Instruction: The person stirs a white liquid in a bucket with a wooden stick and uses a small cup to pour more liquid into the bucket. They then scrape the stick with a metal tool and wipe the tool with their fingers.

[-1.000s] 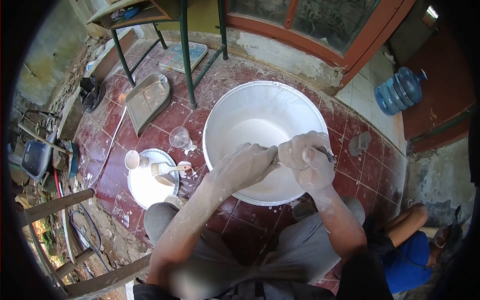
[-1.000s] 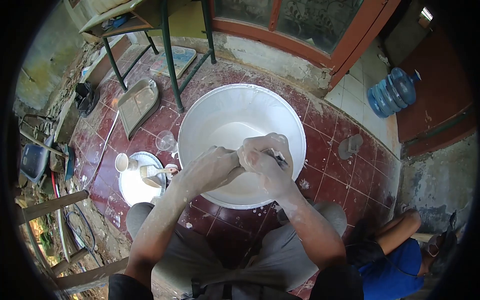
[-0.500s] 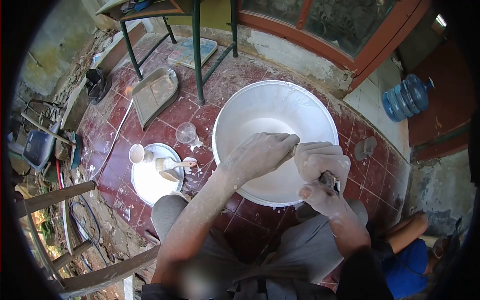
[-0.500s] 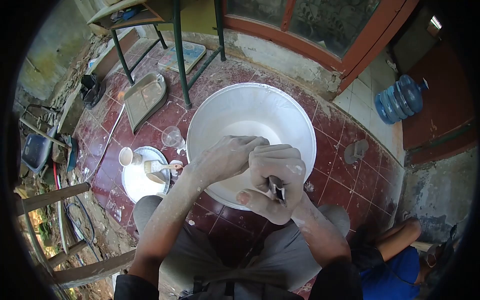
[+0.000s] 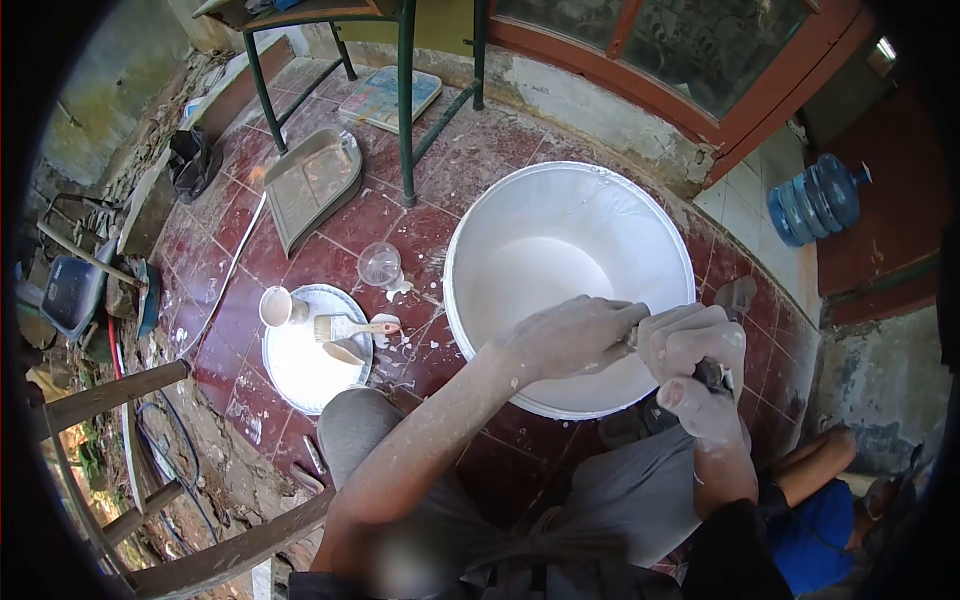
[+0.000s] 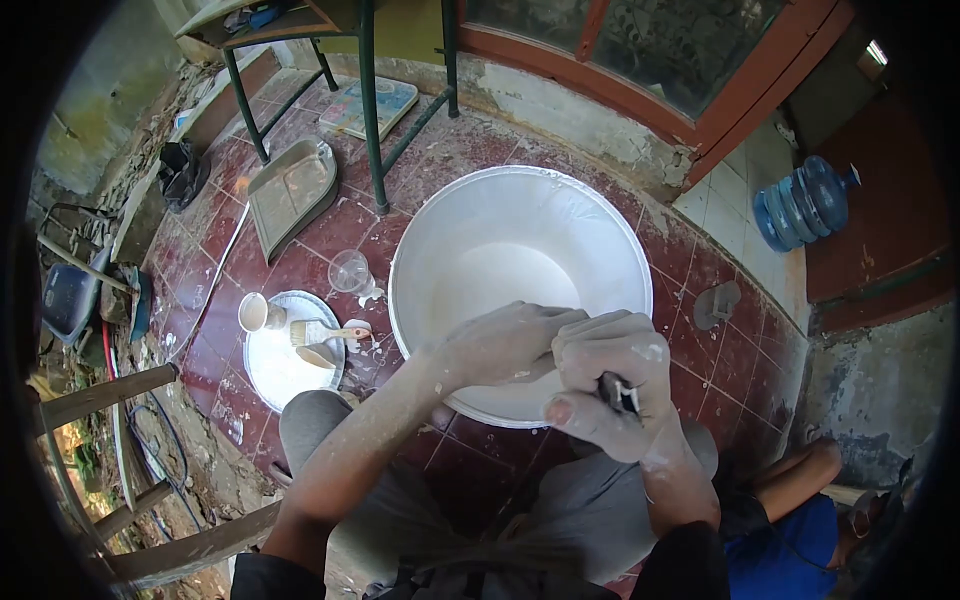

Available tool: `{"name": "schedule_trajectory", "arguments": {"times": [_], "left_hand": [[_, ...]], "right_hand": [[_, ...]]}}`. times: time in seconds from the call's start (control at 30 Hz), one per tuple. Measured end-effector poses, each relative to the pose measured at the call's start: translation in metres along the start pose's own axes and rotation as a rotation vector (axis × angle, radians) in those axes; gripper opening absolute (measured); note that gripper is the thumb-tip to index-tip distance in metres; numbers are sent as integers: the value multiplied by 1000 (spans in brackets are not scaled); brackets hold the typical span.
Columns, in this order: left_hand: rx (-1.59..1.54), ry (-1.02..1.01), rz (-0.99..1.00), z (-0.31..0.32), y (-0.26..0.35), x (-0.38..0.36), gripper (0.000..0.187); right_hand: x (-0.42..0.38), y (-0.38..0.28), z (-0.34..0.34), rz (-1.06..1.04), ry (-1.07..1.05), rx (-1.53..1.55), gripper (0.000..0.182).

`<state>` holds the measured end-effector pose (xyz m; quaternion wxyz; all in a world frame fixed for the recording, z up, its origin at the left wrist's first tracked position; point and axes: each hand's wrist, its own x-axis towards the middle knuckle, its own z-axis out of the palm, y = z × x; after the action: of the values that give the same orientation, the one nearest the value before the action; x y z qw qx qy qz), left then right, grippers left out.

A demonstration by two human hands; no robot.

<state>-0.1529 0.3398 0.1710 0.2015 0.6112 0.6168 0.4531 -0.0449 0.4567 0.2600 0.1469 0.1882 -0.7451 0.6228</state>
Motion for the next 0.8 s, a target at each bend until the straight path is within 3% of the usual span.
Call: {"name": "schedule_trajectory", "arguments": {"times": [0.07, 0.13, 0.2, 0.27, 0.3, 0.4, 0.43, 0.5, 0.53, 0.6, 0.67, 0.8], "left_hand": [[96, 37, 7, -18, -1, -3, 20], [130, 25, -78, -30, 5, -12, 23], [282, -5, -177, -31, 9, -22, 20], [274, -88, -245, -21, 16, -32, 20], [266, -170, -318, -18, 18, -36, 21], [208, -297, -304, -10, 24, -35, 23], [209, -296, -307, -8, 24, -32, 23], [91, -371, -236, -5, 24, -25, 25], [90, -369, -235, -5, 23, -24, 25], [75, -223, -194, -4, 20, -18, 21], [134, -149, -167, -8, 15, -18, 19], [285, -23, -83, -30, 3, -24, 13]], "right_hand": [[2, -1, 10, -51, 20, -48, 51], [0, -3, 13, -160, 25, -62, 50], [0, -5, 15, -142, 20, -45, 50], [-6, -1, 20, 59, 190, 167, 44], [-10, 6, 20, 41, 237, 209, 35], [-10, -2, 15, 135, 227, 311, 29], [-13, -10, 24, 188, 421, 331, 41], [-12, -19, 21, 195, 307, 245, 40], [-12, -23, 19, 202, 195, 153, 39], [-9, -23, 22, 213, 191, 134, 42], [-9, -15, 22, 57, 48, -191, 46], [-11, -2, 32, -160, 96, -98, 48]]}}
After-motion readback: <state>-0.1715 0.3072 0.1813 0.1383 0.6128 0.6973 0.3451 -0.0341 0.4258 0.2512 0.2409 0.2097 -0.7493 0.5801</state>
